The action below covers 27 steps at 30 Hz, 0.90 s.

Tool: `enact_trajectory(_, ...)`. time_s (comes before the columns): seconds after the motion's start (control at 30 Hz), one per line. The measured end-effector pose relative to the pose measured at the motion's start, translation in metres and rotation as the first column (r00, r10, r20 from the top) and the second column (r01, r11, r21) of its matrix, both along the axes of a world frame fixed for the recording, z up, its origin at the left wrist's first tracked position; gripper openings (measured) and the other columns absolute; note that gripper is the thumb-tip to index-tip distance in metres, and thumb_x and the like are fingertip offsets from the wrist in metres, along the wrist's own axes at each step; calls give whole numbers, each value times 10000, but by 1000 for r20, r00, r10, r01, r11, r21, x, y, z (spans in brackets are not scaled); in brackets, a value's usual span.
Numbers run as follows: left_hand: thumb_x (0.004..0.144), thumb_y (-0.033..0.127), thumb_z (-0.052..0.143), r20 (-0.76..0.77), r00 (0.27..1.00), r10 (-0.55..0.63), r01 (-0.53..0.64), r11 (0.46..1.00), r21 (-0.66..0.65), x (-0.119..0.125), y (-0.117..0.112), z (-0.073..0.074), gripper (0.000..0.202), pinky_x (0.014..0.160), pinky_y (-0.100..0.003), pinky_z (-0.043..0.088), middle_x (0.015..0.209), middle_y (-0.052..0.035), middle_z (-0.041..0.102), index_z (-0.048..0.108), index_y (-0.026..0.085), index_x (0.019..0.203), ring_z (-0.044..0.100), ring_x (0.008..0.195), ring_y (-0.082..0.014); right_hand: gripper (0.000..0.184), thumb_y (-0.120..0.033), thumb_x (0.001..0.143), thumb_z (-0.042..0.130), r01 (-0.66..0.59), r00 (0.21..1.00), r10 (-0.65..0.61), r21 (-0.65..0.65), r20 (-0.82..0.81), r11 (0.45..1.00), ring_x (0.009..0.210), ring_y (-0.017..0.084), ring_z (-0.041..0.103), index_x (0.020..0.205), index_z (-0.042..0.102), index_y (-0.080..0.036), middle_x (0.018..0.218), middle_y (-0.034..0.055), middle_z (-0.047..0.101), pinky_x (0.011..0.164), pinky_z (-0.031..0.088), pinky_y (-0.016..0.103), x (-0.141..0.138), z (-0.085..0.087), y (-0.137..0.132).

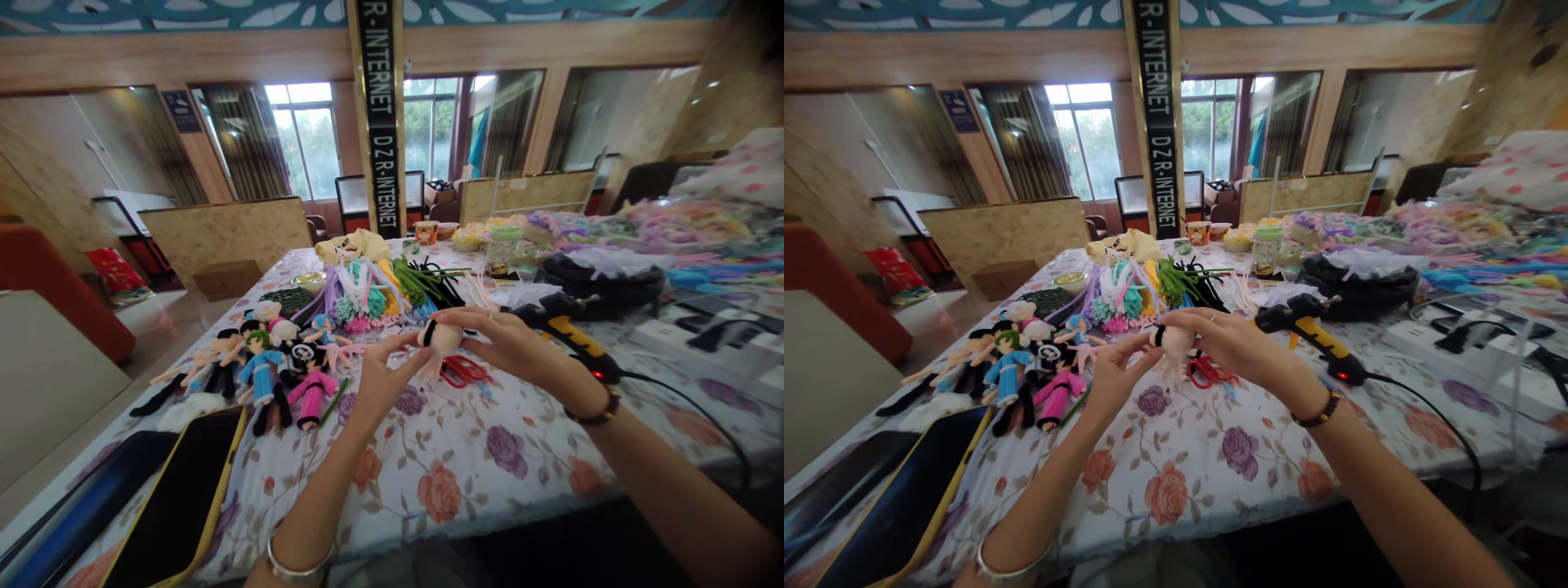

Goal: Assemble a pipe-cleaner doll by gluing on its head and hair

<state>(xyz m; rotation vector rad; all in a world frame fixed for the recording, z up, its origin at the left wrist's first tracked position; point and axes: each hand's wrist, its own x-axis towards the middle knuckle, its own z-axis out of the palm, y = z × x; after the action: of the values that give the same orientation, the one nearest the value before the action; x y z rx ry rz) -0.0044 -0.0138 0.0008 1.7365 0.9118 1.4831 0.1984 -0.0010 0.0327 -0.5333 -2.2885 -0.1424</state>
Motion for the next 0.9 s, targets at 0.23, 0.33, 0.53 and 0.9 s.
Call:
enact_trajectory(0.23,684,457,674,304,941,-151,203,968,-145,3,0,3,356,496,-217,477,635,18,620,616,168,884,546,498,-81,550,-74,877,462,-127,985,101,187,142,974,1251,166,448,1365,334,-293,1335,42,513,1013,427,371,-6,0,-8)
enact_trajectory(0.33,695,461,664,294,923,-247,311,930,-198,3,1,2,471,470,-228,500,761,-18,676,587,188,1072,614,564,-123,556,-59,875,434,-120,984,104,107,141,987,1245,147,457,1345,355,-345,1411,6,422,999,445,335,-3,-1,-8)
enact_trajectory(0.53,659,440,700,229,947,-223,259,956,-139,3,2,2,471,748,-308,551,1036,-67,692,661,191,1057,658,847,-193,538,-104,857,472,2,998,-4,-48,-56,999,1228,187,479,1333,377,-336,1398,14,436,1004,442,381,-4,-7,-2)
enact_trajectory(0.9,684,309,712,260,944,-205,191,979,77,6,-1,-2,383,866,-298,510,1166,-83,633,665,208,1050,626,1004,-206,346,-394,846,547,-263,905,-40,-631,-423,729,988,195,630,1138,614,-223,1057,52,680,867,516,331,-17,3,-6)
